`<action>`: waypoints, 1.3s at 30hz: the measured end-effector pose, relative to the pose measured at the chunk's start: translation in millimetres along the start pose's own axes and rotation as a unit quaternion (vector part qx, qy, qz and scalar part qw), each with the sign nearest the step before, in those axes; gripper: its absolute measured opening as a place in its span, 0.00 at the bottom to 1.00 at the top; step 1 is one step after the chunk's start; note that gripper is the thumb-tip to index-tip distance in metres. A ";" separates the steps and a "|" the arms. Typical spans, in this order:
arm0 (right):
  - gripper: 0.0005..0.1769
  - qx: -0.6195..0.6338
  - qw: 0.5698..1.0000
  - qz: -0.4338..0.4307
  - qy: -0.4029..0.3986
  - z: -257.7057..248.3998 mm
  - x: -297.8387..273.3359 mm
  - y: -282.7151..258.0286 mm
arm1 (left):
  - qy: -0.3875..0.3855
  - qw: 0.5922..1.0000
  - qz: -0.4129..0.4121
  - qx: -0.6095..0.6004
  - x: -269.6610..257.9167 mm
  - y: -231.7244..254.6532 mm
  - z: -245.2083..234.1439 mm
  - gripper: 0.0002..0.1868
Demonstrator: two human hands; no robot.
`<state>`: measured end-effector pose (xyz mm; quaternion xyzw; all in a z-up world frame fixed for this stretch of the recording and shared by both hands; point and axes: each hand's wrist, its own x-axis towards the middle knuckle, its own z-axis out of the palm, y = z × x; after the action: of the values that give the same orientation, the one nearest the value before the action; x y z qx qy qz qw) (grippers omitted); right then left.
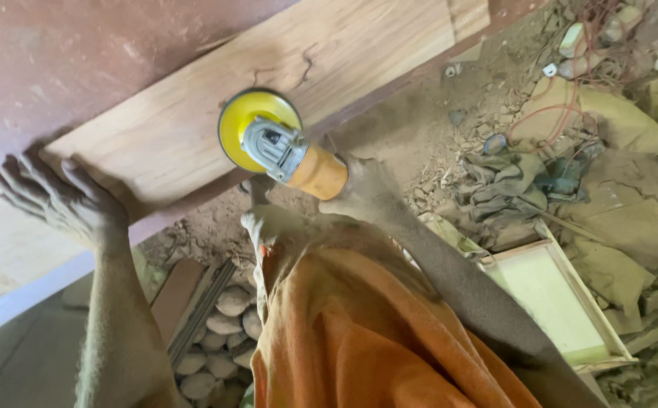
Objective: The person sands a wooden plank using a power sander, moving the tool across the surface of the wood.
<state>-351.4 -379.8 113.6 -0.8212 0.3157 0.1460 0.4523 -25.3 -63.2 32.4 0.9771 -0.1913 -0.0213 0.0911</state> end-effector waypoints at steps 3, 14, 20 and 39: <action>0.20 -0.017 0.996 0.087 -0.013 -21.9 -0.1 4.9 | -0.026 0.999 -0.016 0.025 -1.5 2.5 -7.9 0.40; 0.28 0.031 0.945 0.271 0.182 -176.2 25.4 86.0 | 0.005 1.000 0.012 0.015 -1.8 -5.7 2.3 0.39; 0.28 0.116 0.950 0.177 0.231 -196.3 22.8 109.0 | -0.008 1.000 -0.022 -0.016 -1.3 10.2 -11.9 0.38; 0.23 -0.084 0.980 0.165 0.078 -124.7 55.9 31.2 | 0.033 0.999 -0.007 -0.007 -0.7 -8.3 8.4 0.42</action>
<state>-335.0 -517.8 132.4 -0.8016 0.4680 0.1798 0.3256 -23.5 -56.8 22.6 0.9778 -0.1817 0.0090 0.1039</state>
